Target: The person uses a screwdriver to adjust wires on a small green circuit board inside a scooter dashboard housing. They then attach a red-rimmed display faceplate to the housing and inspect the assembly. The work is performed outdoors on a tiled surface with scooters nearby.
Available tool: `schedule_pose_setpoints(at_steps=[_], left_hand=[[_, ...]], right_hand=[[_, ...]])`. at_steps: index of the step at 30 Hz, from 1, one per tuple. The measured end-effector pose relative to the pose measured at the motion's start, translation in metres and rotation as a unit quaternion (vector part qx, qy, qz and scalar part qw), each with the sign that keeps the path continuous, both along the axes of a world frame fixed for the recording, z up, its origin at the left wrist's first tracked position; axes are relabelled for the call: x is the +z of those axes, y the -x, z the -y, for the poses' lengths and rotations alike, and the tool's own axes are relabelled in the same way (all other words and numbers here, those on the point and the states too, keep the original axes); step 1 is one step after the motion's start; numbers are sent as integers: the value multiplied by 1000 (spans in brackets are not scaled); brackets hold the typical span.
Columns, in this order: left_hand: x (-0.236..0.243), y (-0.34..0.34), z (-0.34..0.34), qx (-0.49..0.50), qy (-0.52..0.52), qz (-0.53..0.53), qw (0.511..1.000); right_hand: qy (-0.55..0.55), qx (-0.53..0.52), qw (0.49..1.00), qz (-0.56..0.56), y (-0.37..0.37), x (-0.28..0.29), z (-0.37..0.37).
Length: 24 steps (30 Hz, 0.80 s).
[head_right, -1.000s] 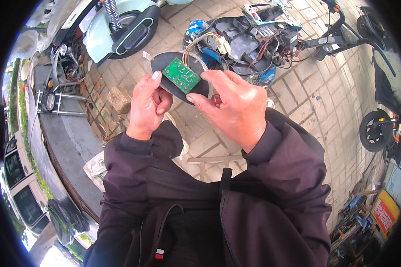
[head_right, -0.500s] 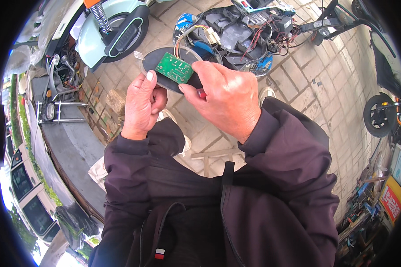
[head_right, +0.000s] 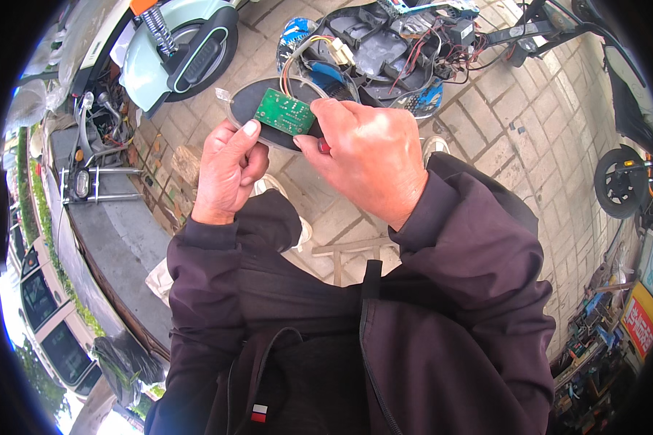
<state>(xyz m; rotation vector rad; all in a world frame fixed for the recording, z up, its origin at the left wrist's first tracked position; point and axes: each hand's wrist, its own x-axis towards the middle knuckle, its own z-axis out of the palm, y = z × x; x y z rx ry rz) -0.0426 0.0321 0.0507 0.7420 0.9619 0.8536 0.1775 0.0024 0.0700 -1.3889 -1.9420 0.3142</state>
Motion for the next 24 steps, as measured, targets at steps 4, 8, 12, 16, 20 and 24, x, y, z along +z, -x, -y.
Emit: schedule_pose_setpoints(at_steps=[4, 8, 12, 16, 20, 24], left_hand=[[-1, -1, 0, -4, 1, -5, 1000], [-5, 2, -1, -1, -3, 1, 1000], [-9, 6, -3, -3, 0, 28, 1000], [-6, 5, -2, 22, 5, 11, 1000], [1, 2, -2, 20, 13, 2, 1000], [4, 2, -2, 17, 10, -11, 1000]], right_hand=[[18, 11, 1000, 20, -1, 1, -1], [29, 20, 999, 25, -2, 1, -3], [44, -26, 993, -103, -2, 3, -10], [131, -63, 964, -221, -9, 6, -17], [359, -10, 896, -262, -12, 1, -21], [380, -4, 871, -311, -9, -6, -20]])
